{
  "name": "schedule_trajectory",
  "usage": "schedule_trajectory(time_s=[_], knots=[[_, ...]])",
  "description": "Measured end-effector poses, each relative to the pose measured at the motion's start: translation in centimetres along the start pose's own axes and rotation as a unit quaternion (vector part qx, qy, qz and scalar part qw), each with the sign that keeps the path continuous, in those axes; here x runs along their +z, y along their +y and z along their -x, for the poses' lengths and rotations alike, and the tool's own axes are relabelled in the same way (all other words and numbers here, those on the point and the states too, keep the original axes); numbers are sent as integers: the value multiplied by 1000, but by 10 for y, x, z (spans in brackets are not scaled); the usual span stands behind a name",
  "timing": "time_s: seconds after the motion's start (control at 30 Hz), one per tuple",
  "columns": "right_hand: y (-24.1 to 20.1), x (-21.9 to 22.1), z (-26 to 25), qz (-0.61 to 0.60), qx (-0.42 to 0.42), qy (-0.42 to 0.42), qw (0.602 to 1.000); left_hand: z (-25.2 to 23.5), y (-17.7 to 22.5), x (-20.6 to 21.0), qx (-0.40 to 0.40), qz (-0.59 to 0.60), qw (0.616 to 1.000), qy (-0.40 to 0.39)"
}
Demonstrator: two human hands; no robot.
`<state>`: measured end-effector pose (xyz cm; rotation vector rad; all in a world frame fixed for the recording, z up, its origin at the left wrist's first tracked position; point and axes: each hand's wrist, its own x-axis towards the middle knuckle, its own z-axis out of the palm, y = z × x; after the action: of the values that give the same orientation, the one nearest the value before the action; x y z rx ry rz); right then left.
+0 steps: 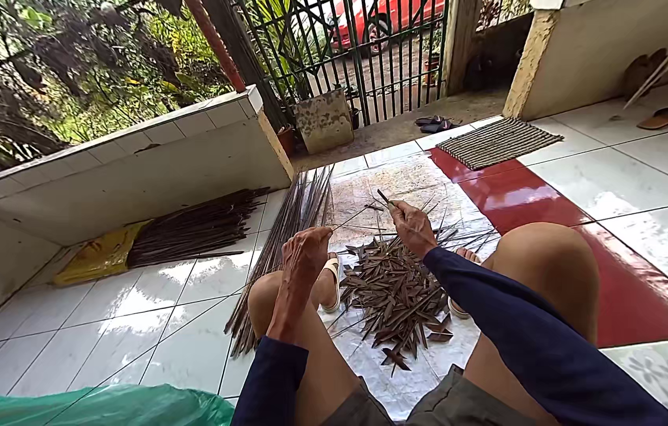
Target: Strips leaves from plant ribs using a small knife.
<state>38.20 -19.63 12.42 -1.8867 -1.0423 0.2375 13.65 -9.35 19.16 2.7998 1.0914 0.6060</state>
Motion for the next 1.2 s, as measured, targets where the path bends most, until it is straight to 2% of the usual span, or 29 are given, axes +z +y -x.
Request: schedule_trajectory(time_s=[0.07, 0.17, 0.3, 0.63, 0.8, 1.07, 1.2], knots=[[-18, 1, 16, -36, -47, -18, 998, -2, 2, -1, -9, 12, 1000, -5], [-36, 9, 35, -83, -104, -90, 987, -3, 4, -2, -17, 39, 999, -3], [-39, 23, 40, -68, -140, -133, 979, -3, 8, -6, -21, 83, 996, -1], [-36, 15, 30, -59, -103, -104, 987, -2, 8, -9, -26, 97, 995, -10], [-25, 11, 17, -48, -83, -62, 993, 0, 4, -9, -24, 111, 994, -5], [-5, 8, -5, -32, -2, -45, 998, 3, -1, -9, -22, 115, 993, -8], [8, 2, -15, -25, 52, 5, 998, 4, -3, -9, -26, 90, 996, 1]])
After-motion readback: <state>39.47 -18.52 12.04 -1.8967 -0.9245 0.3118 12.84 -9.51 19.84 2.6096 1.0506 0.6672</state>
